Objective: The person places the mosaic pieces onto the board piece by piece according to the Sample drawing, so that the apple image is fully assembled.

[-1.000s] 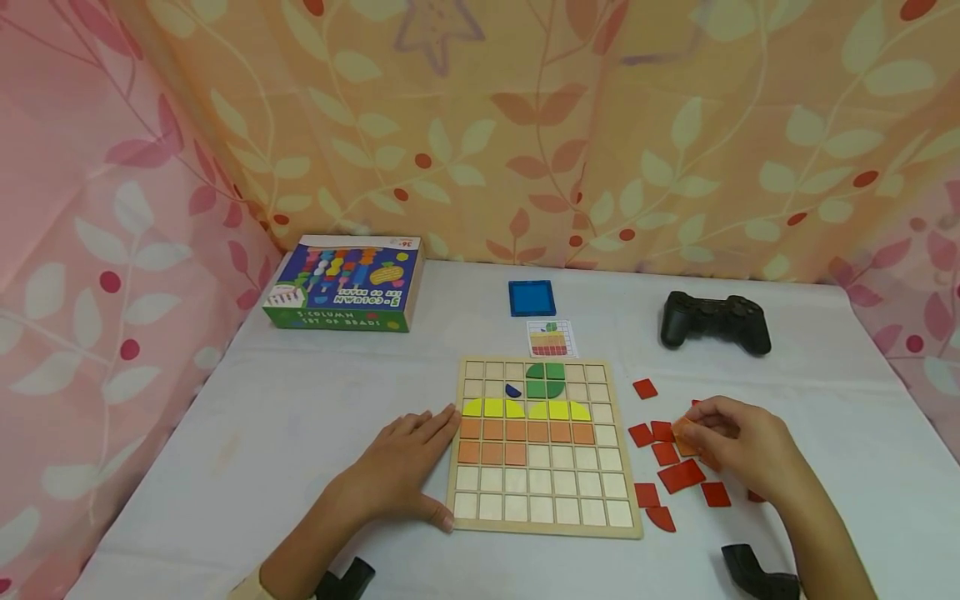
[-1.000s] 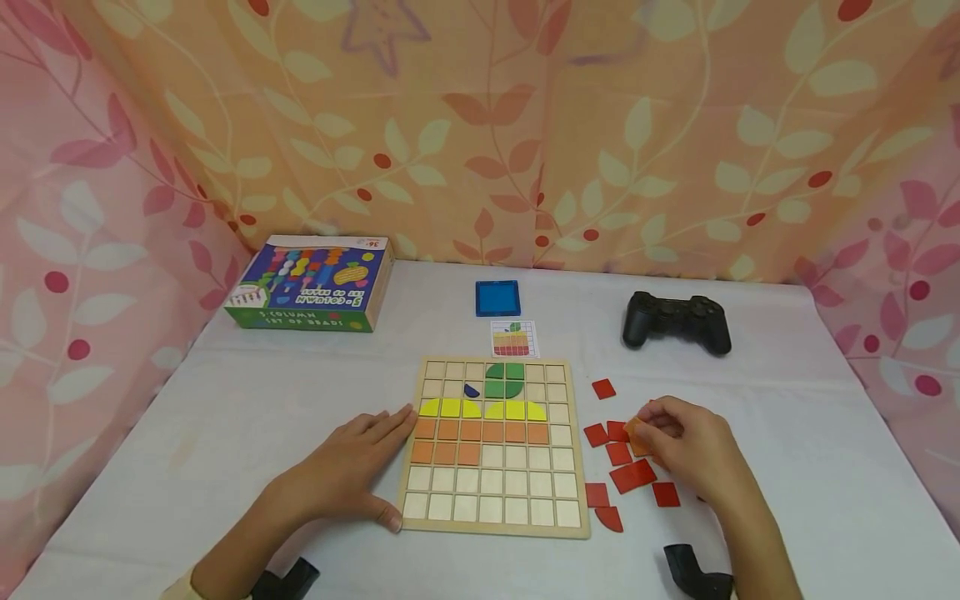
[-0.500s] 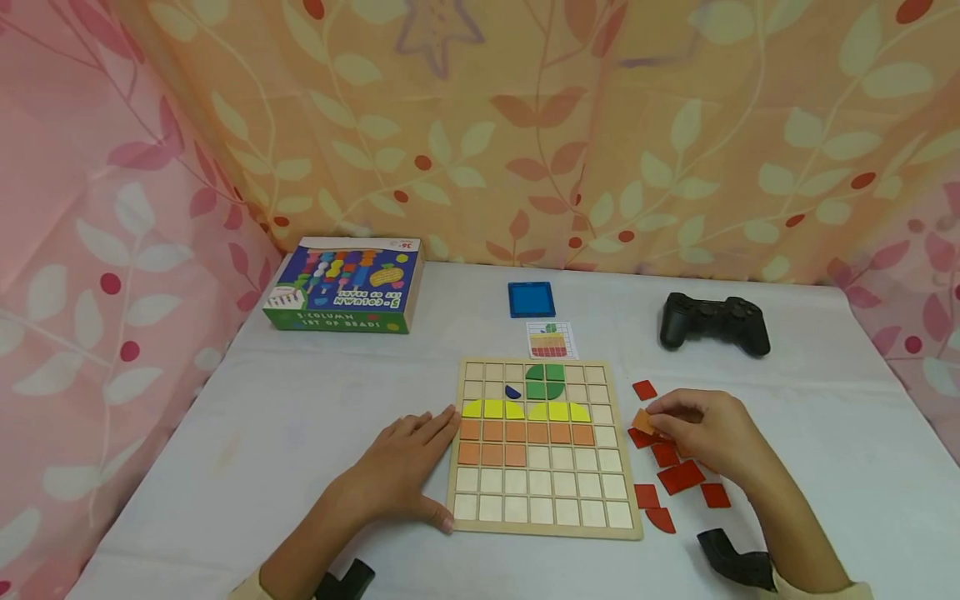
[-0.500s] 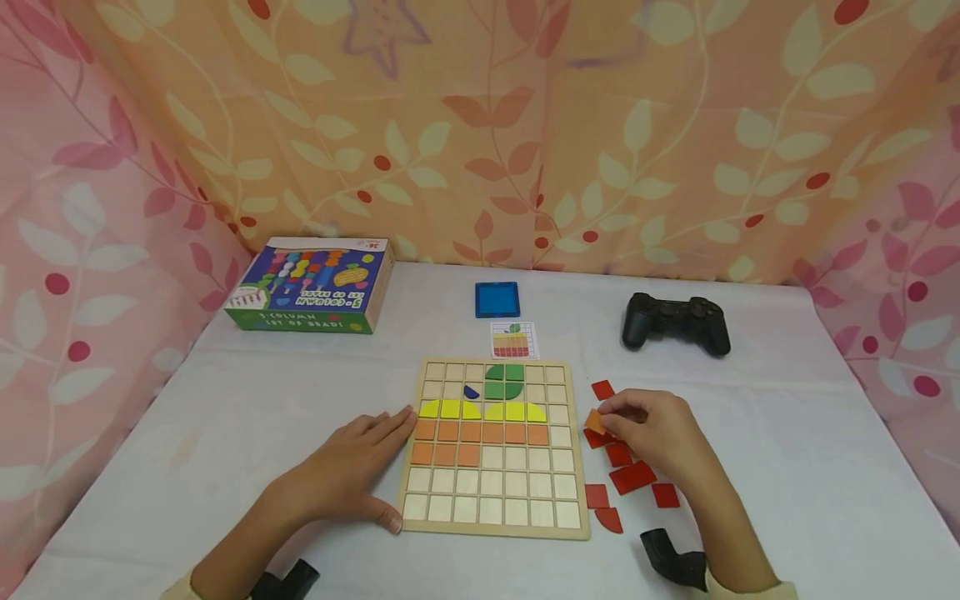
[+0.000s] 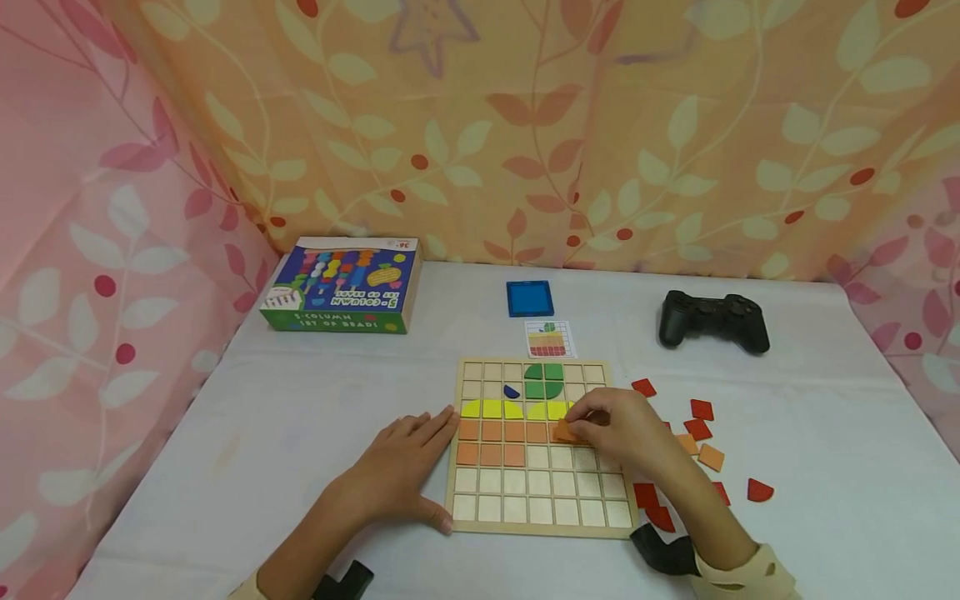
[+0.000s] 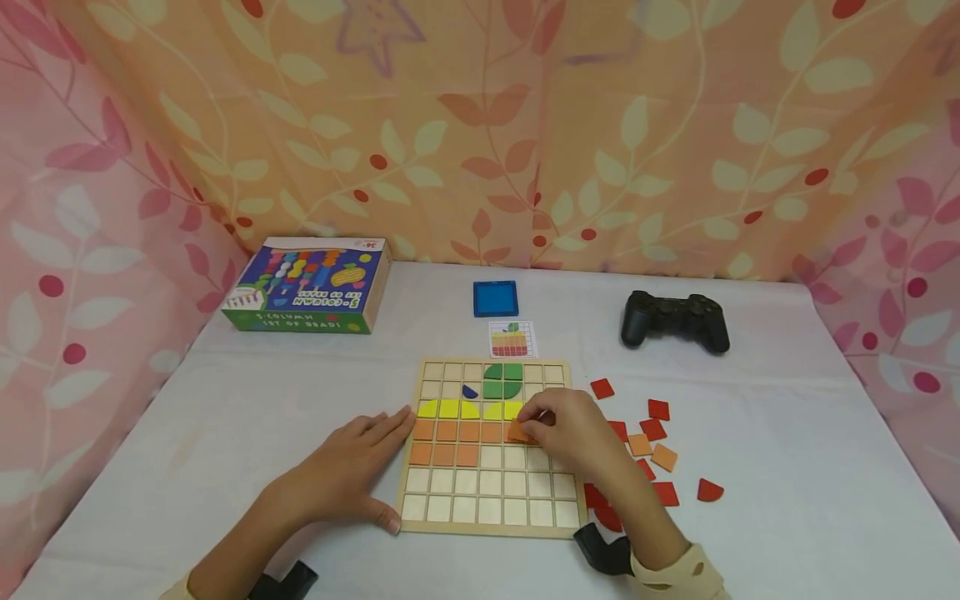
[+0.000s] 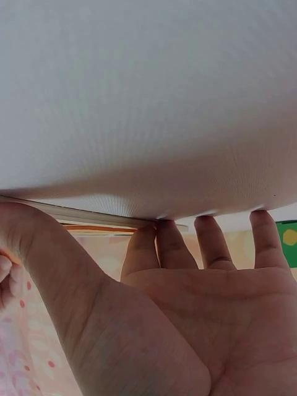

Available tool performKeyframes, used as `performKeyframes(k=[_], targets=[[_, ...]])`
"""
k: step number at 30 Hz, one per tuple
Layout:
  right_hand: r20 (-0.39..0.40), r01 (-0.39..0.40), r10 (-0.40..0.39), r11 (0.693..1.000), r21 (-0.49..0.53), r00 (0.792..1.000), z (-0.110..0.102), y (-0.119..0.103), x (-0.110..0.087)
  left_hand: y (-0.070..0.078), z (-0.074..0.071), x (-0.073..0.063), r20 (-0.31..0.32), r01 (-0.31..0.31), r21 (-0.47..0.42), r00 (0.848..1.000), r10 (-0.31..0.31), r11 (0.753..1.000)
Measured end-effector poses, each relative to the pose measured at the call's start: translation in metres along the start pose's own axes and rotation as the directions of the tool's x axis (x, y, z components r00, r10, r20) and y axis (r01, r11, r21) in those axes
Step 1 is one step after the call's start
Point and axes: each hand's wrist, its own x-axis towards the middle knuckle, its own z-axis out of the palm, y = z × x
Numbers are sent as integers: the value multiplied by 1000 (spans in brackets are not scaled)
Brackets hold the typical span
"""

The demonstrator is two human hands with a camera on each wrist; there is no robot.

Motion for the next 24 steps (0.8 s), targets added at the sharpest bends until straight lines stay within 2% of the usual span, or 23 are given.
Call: performKeyframes(k=[6,11,16,20,24], targets=[[1,95,-95,992,-82,995,24,-15,5,1,-1,-1,-5,-8,-4,1000,8,1000],[37,160,-156,975,-156,987,40,-23,-4,1,-2,-1,-3,-13,-3,1000,13,1000],[52,230,-224,952,-200,973,46,-24,-15,1,-3,-1,-3,-5,-2,1000,5,1000],[63,228,-220,948,-222,974,46,-23,-19,1,-3,-1,-3,-7,-5,1000,7,1000],[74,183,-172,962,-202,982,43,-20,-22,1,-2,-1,-2,-8,-10,1000,8,1000]])
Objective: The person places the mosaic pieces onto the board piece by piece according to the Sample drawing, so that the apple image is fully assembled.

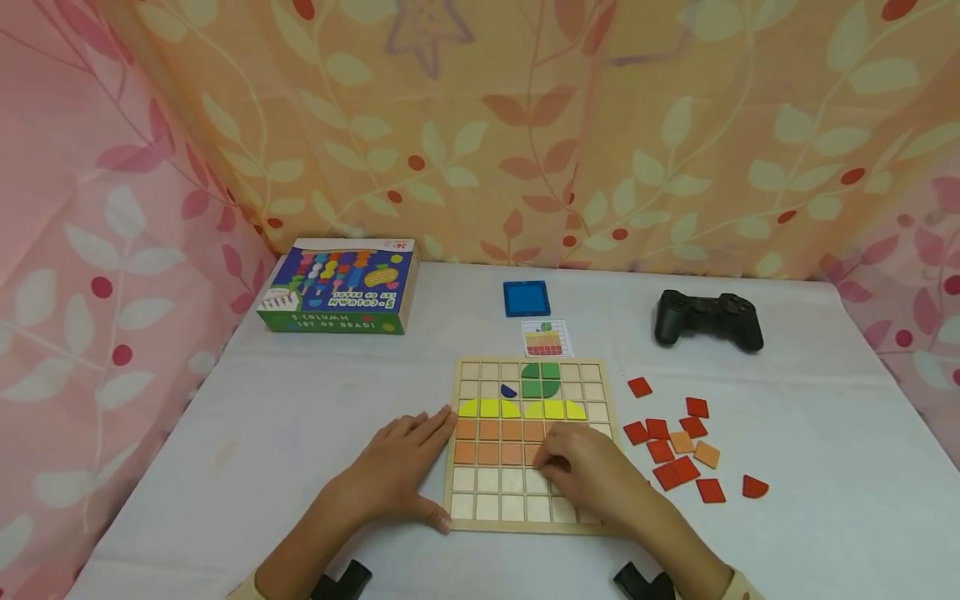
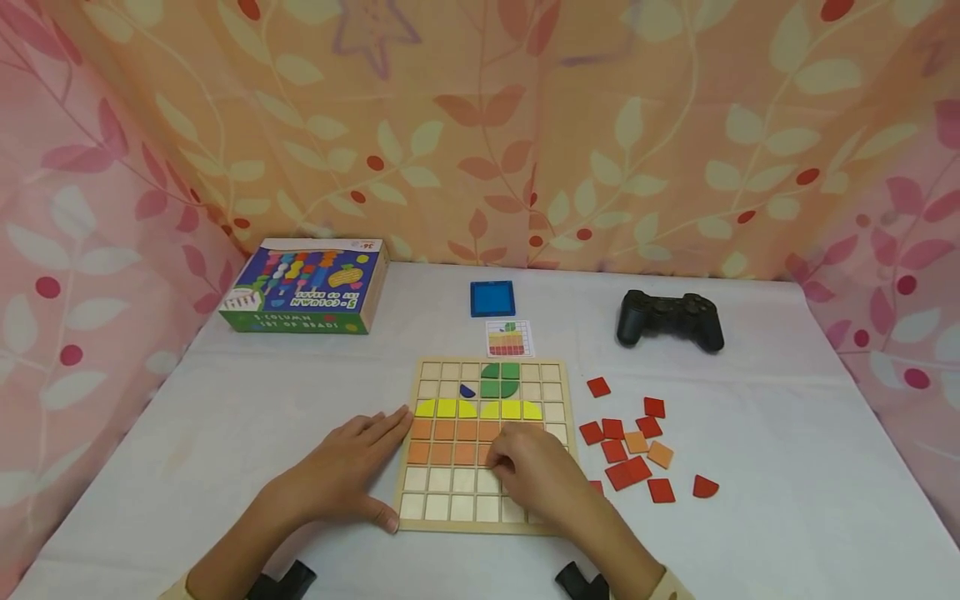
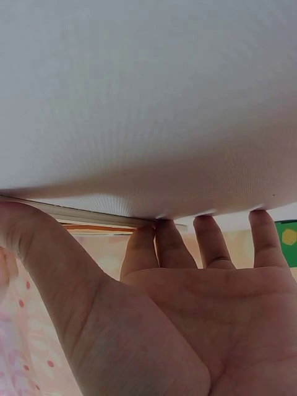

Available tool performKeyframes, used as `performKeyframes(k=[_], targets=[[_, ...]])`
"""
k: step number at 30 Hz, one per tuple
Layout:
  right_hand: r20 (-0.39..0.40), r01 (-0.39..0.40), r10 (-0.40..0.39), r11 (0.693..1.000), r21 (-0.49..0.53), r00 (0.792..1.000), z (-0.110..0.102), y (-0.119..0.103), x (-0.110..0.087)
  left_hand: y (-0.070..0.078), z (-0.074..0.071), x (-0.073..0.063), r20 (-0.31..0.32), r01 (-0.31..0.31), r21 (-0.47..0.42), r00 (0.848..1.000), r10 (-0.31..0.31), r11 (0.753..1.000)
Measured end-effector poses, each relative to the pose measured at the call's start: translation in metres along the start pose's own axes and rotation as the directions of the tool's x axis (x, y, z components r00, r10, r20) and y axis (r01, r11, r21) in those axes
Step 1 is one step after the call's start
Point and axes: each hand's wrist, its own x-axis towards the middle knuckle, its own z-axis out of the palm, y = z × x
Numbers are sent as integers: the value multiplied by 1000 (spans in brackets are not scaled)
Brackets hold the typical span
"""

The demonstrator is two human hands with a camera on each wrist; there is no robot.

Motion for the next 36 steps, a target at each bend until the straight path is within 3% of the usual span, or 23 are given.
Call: performKeyframes(k=[10,15,18,25,31,36], targets=[[-60,-91,92,996,23,994,-17,14,-9,-1,1,-1,-5,-4,5,1000,4,1000],[-86,-208,208,978,3,974,-39,38,-18,-1,0,-1,-1,-6,5,1000,6,1000],[-104,-241,237,970,-24,966,-57,57,-25,-1,1,-1,2,-7,9,1000,7,1000],[-15,-342,342,936,-81,940,-89,100,-43,-1,1,0,5,-8,15,1000,8,1000],[39,-360,362,931,-54,931,-90,117,-45,-2,1,1,9,-2,16,1000,2,1000],[36,-358,360,932,-49,932,-89,119,-46,-1,1,1,14,2,5,1000,-2,1000]])
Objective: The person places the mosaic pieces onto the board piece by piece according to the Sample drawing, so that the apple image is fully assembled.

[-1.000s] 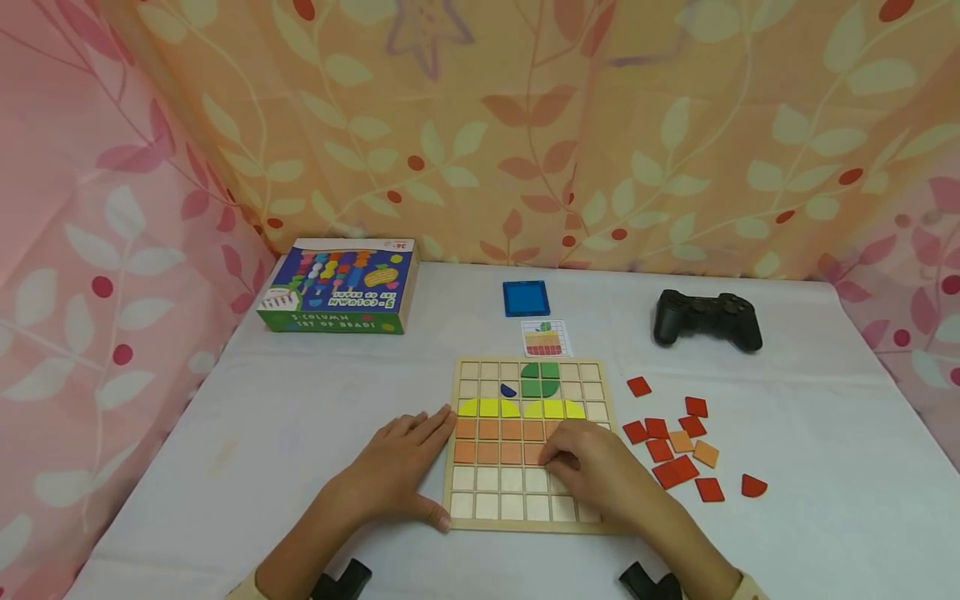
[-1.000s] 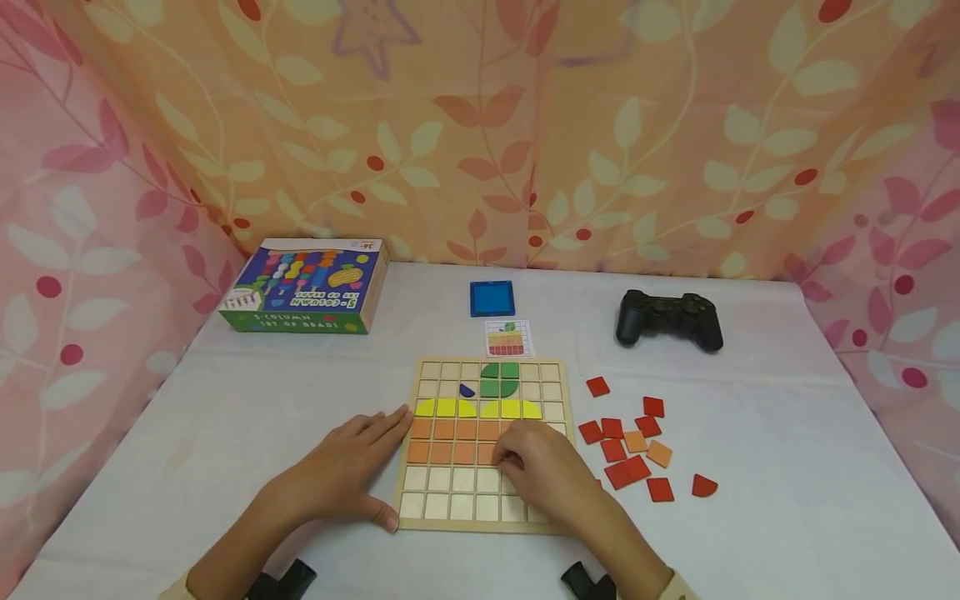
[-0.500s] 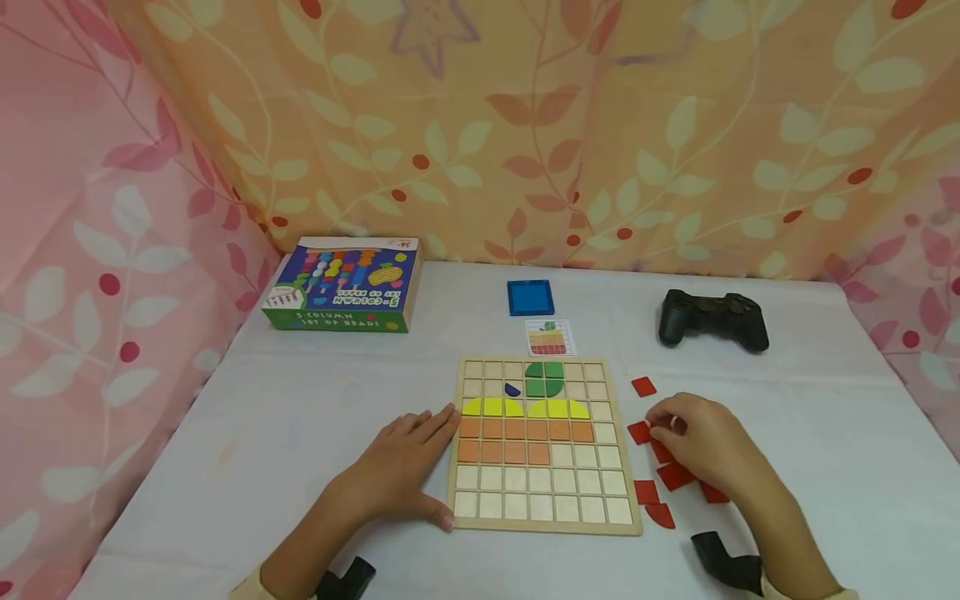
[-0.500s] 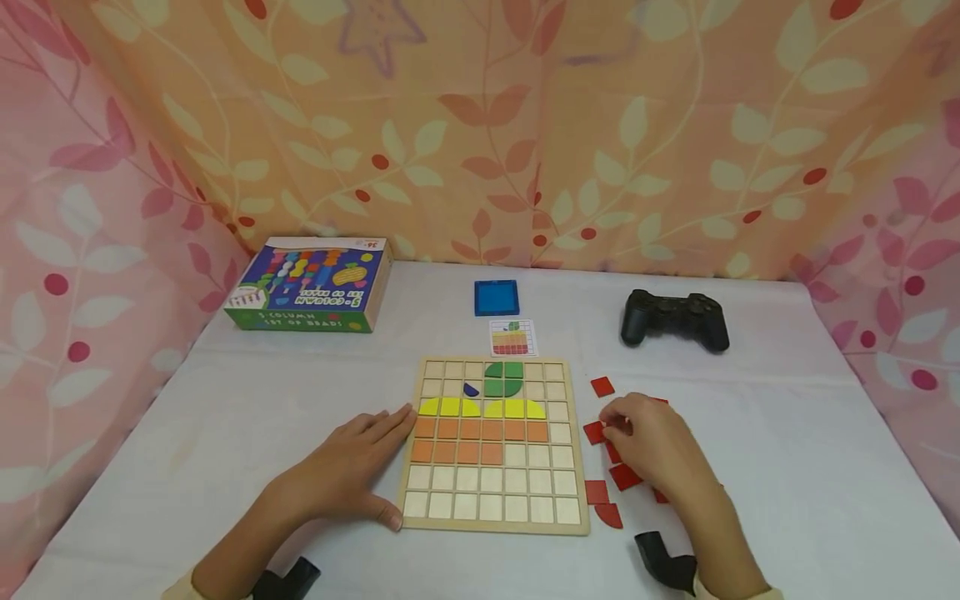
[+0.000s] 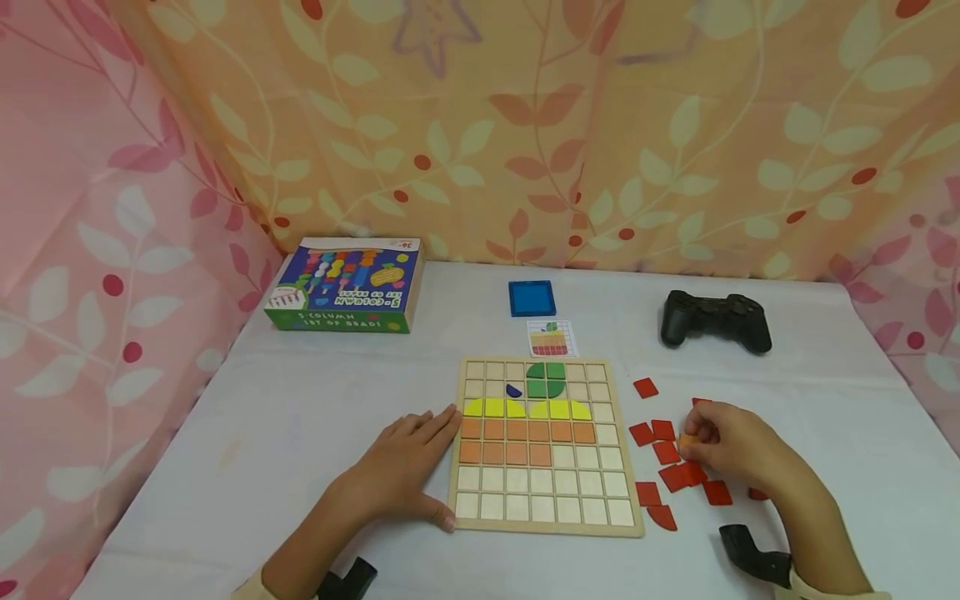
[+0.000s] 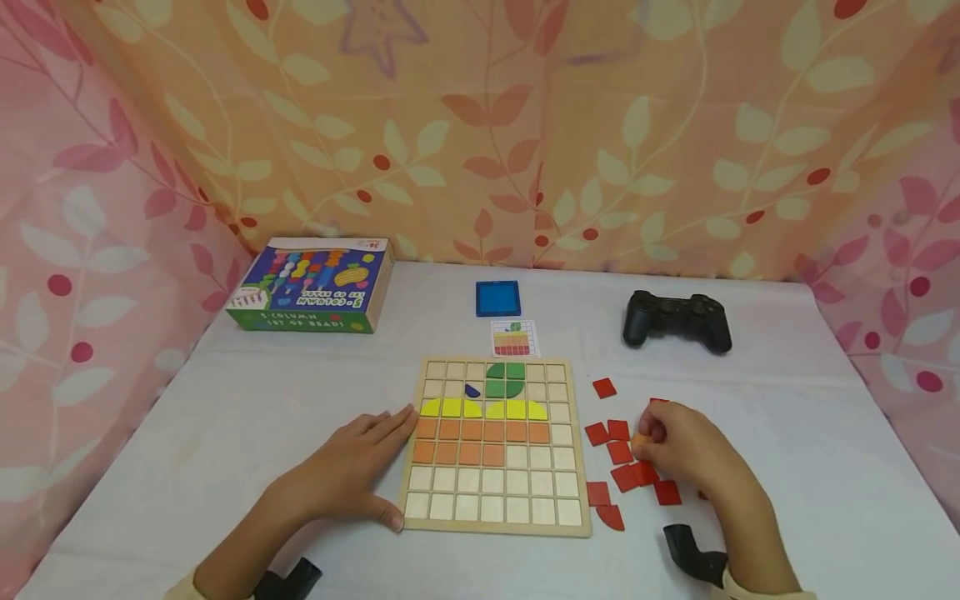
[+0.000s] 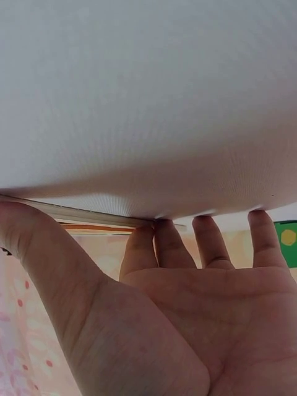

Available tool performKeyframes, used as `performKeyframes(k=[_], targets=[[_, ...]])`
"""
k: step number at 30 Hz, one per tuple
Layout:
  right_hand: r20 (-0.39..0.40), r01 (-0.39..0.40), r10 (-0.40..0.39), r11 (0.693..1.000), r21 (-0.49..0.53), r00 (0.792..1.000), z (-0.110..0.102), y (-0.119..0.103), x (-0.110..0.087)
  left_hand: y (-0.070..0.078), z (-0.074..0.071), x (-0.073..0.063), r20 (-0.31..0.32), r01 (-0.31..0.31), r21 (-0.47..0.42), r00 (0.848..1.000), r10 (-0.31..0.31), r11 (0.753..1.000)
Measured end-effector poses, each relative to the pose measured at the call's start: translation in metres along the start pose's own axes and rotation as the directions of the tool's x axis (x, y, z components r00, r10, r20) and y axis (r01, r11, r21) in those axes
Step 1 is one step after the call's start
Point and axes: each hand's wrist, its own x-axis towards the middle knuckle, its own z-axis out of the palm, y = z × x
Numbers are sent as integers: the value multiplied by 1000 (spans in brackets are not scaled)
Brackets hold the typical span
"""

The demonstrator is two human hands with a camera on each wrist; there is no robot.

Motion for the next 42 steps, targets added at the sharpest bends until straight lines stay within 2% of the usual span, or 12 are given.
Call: performKeyframes(k=[9,19,26,36,42], targets=[[-63,-49,53,997,63,997,-3,-3,0,1,-1,0,3,8,0,1000,-8,1000],[-77,-102,113,986,131,991,-5,-6,0,0,1,1,1,3,2,1000,-3,1000],[-70,-81,93,984,156,993,-4,-15,2,-2,2,1,-5,0,13,1000,0,1000],[-60,-45,57,981,190,997,6,-39,10,-1,0,-1,-12,-14,3,1000,14,1000],[-60,26,-14,978,209,998,12,-56,16,0,1,0,1,7,-9,1000,-7,1000]])
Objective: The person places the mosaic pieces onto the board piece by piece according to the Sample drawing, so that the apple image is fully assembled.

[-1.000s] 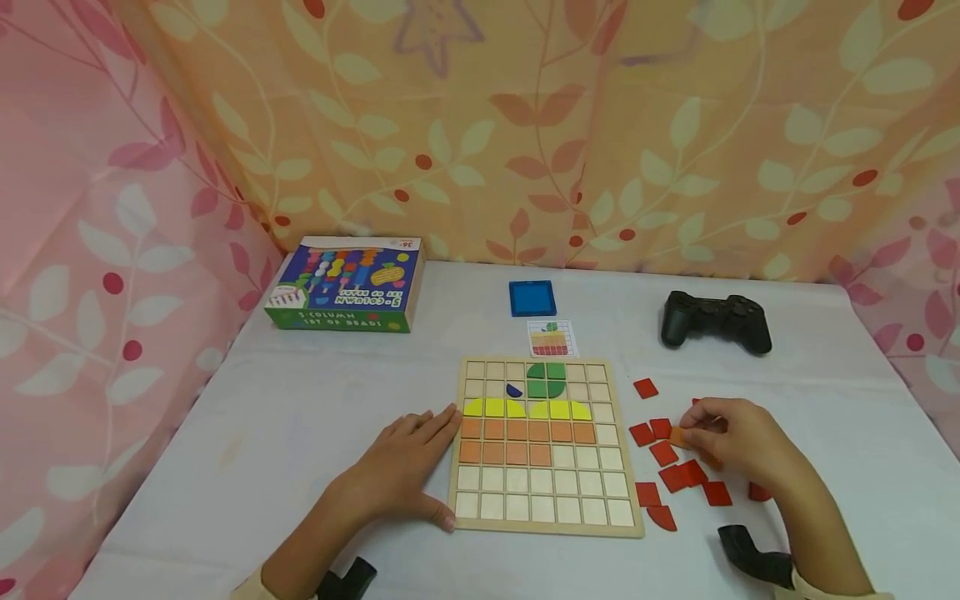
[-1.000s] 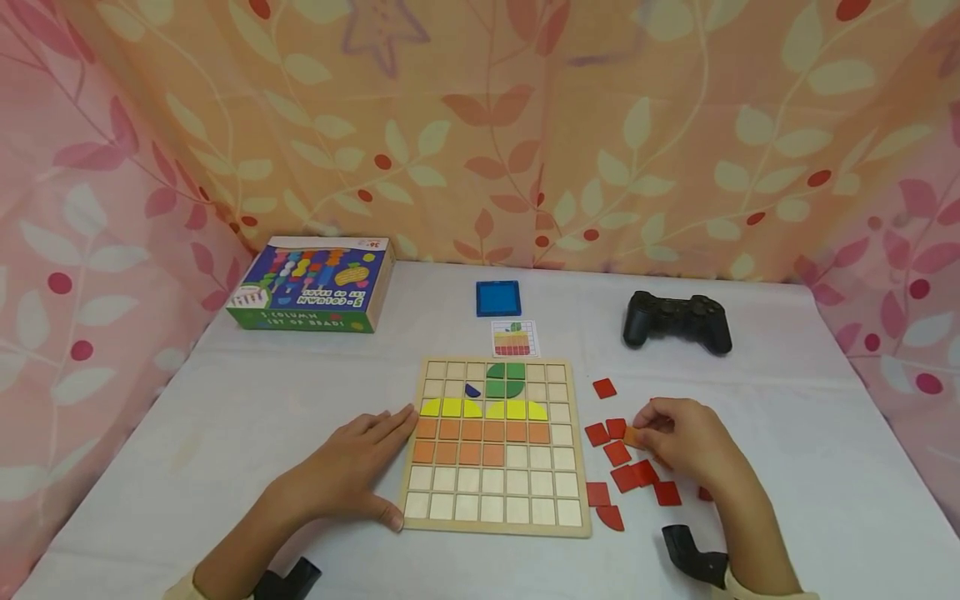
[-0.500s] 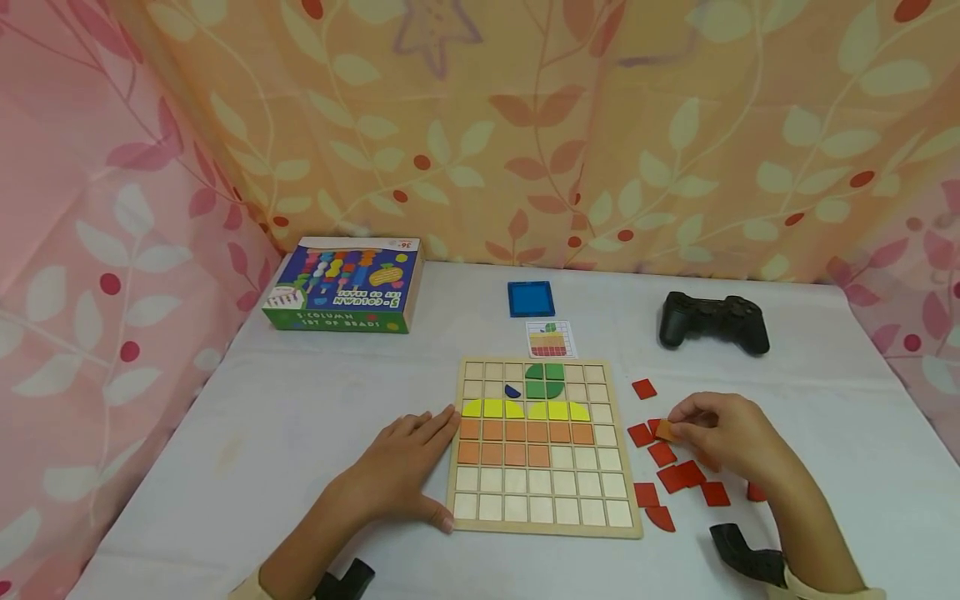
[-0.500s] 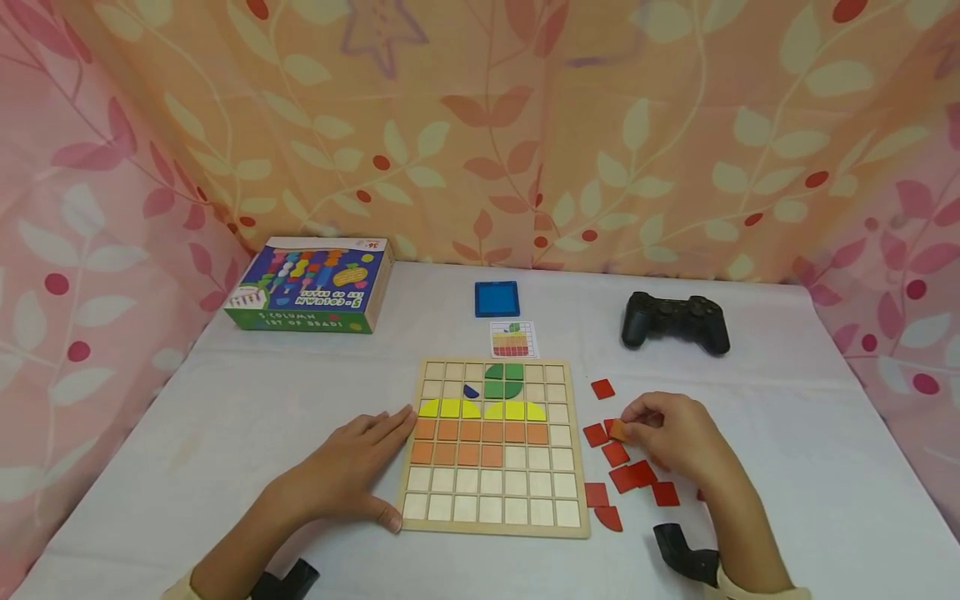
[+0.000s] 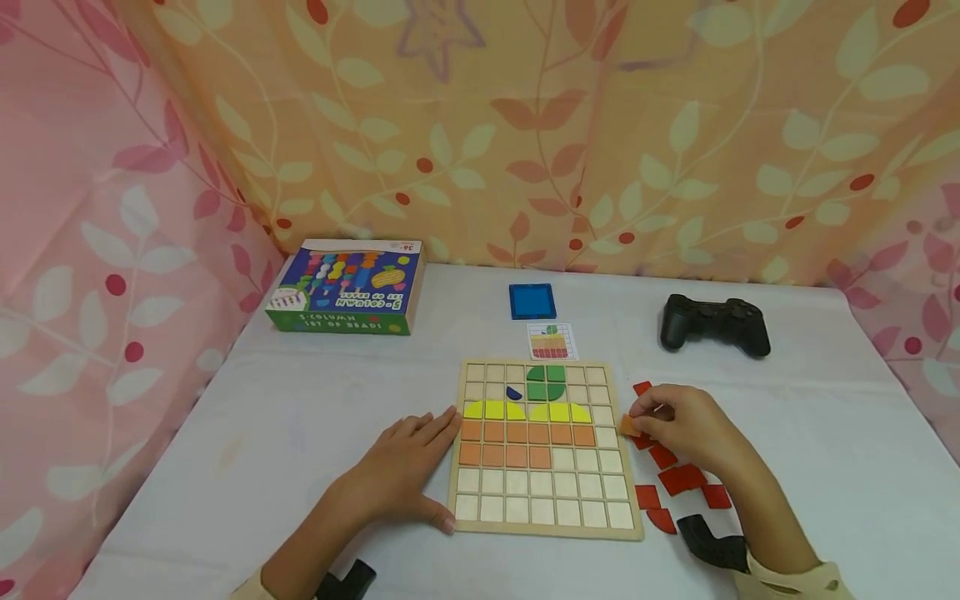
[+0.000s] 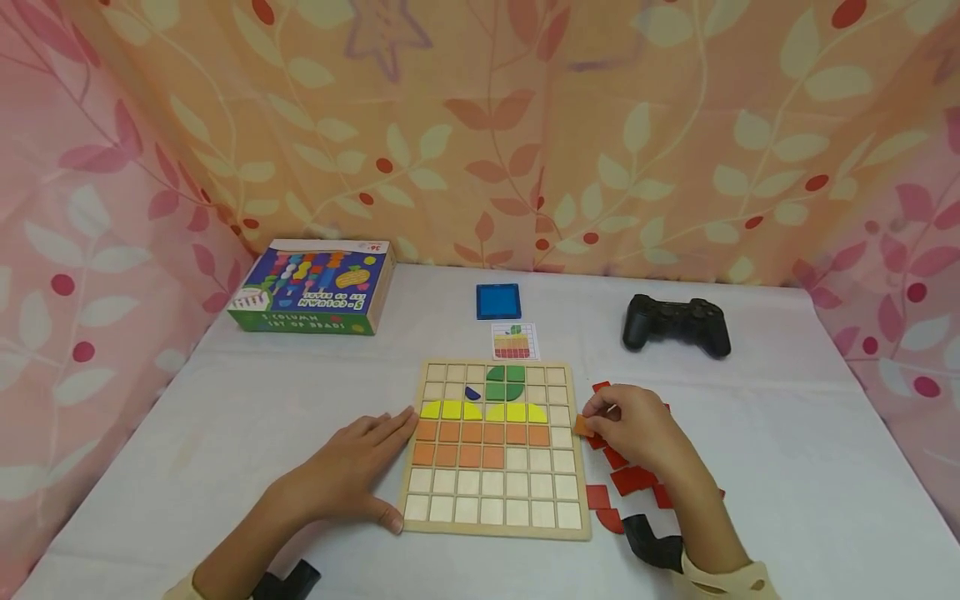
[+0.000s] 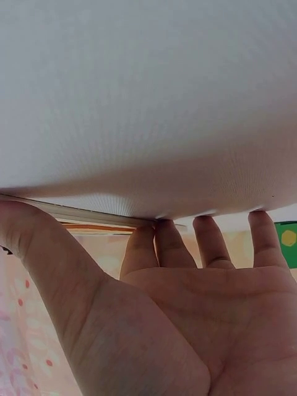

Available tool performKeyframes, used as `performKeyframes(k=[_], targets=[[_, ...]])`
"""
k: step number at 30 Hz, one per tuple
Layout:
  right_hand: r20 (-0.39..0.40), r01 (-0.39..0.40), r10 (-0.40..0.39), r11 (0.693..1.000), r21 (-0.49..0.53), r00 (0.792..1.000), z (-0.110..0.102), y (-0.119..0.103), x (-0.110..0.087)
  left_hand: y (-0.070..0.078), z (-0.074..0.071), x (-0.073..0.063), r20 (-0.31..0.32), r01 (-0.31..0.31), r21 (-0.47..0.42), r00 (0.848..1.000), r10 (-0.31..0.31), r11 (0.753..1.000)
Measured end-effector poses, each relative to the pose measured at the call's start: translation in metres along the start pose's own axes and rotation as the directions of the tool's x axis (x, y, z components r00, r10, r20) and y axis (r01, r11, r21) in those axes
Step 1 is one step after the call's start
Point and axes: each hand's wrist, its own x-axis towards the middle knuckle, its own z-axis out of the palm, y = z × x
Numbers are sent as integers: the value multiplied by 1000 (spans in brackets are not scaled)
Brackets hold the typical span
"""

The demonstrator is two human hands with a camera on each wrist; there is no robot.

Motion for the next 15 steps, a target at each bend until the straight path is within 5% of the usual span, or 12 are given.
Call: performKeyframes(k=[15], targets=[[75,166,-164,986,-9,984,24,-24,14,0,1,0,-9,-6,0,1000,6,1000]])
